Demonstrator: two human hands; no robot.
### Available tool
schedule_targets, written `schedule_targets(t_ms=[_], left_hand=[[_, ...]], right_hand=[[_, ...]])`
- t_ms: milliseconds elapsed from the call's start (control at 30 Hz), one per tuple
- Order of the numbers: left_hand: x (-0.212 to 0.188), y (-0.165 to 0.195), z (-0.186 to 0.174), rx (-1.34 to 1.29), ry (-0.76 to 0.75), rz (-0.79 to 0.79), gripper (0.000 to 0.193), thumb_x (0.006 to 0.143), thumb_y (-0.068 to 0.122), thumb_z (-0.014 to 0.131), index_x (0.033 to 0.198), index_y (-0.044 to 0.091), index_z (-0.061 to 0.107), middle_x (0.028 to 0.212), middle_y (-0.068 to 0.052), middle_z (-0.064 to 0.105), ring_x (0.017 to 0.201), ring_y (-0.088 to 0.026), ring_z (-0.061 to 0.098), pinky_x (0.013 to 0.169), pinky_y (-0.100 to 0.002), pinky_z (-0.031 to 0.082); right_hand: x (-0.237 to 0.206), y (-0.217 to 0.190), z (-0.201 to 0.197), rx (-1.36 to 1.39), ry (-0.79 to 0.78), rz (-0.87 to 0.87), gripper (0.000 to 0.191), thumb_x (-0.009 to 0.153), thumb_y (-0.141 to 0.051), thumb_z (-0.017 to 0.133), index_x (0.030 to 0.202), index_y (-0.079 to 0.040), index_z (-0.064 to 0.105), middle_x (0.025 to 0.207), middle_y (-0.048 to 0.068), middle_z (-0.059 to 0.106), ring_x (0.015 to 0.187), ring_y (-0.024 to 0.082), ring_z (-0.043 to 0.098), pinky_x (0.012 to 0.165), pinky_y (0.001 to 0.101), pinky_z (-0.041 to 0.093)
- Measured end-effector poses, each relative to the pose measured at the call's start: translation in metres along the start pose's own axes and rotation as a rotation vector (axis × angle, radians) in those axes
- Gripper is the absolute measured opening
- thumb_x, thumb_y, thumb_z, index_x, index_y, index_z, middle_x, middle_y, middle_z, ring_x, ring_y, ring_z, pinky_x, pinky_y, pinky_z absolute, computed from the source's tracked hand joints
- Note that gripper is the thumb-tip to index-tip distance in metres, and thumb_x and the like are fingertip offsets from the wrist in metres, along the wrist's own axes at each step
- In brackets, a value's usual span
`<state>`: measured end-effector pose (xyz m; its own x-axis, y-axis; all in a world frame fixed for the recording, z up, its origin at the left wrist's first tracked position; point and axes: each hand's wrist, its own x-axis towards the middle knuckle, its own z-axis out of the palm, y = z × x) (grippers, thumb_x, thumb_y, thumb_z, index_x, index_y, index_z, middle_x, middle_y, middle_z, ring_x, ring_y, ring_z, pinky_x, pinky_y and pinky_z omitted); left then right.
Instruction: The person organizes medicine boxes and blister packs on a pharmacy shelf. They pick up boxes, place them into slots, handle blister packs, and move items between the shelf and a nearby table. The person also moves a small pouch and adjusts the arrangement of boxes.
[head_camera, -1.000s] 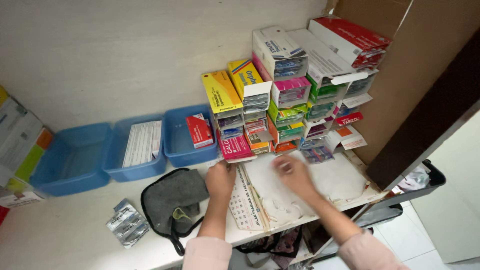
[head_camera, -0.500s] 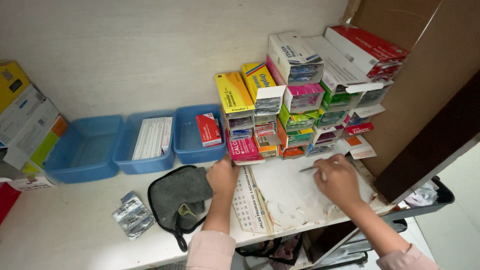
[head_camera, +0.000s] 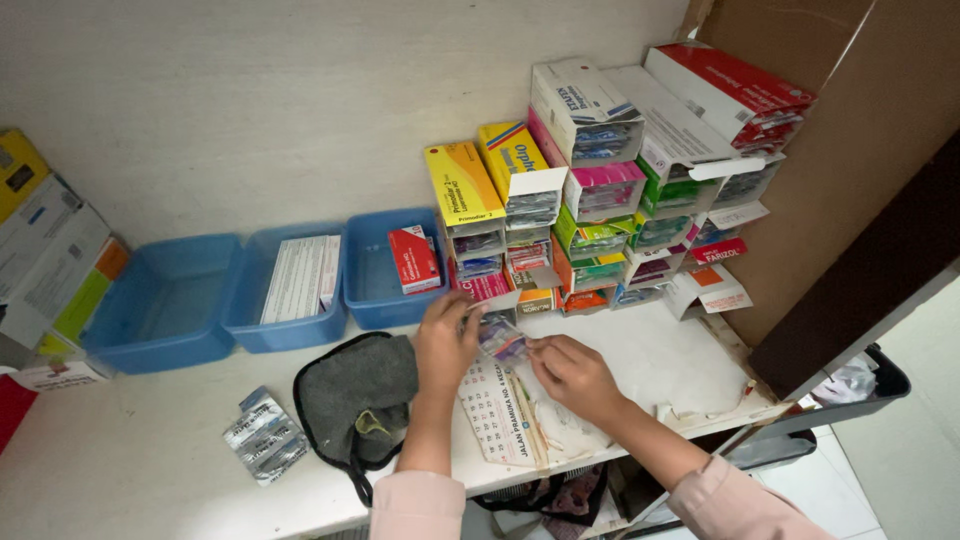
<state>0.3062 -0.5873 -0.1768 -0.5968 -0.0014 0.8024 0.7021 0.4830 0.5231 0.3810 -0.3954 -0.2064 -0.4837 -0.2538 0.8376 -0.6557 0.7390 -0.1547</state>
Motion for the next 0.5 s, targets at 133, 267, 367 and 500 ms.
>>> schedule_targets(t_ms=[133, 267, 367, 500], left_hand=[[0.0, -0.006, 0.007, -0.093, -0.028, -0.053, 0.015, 0.09, 0.014, 0.074, 0.099, 0.002, 0.076, 0.1, -0.016, 0.075, 0.086, -0.037, 0.073, 0.074, -0.041, 0.057], [-0.001, -0.004, 0.009, -0.182, 0.002, -0.084, 0.014, 0.091, 0.012, 0.074, 0.099, 0.0, 0.075, 0.1, -0.016, 0.075, 0.085, -0.033, 0.074, 0.074, -0.038, 0.057], [0.001, -0.001, 0.01, -0.233, -0.004, -0.137, 0.015, 0.091, 0.011, 0.075, 0.097, -0.002, 0.074, 0.101, -0.016, 0.075, 0.078, -0.028, 0.074, 0.069, -0.034, 0.057], [0.003, -0.001, 0.011, -0.247, -0.033, -0.197, 0.017, 0.09, 0.011, 0.076, 0.098, -0.003, 0.073, 0.104, -0.016, 0.076, 0.072, -0.024, 0.072, 0.065, -0.031, 0.056]], right_hand=[[0.004, 0.006, 0.009, -0.022, 0.013, -0.103, 0.012, 0.082, 0.003, 0.077, 0.085, 0.0, 0.065, 0.097, 0.01, 0.071, 0.09, 0.024, 0.073, 0.076, 0.0332, 0.061], [0.01, 0.012, 0.013, -0.053, 0.014, -0.162, 0.013, 0.082, 0.004, 0.077, 0.084, 0.001, 0.064, 0.096, 0.011, 0.069, 0.092, 0.025, 0.072, 0.077, 0.0341, 0.06], [0.015, 0.012, 0.013, -0.084, 0.03, -0.174, 0.016, 0.082, 0.003, 0.077, 0.082, 0.0, 0.062, 0.095, 0.011, 0.068, 0.09, 0.026, 0.07, 0.075, 0.0349, 0.059], [0.026, 0.008, 0.014, -0.207, 0.021, -0.218, 0.016, 0.079, 0.001, 0.077, 0.082, -0.004, 0.062, 0.088, 0.008, 0.064, 0.082, 0.026, 0.066, 0.07, 0.0365, 0.057]])
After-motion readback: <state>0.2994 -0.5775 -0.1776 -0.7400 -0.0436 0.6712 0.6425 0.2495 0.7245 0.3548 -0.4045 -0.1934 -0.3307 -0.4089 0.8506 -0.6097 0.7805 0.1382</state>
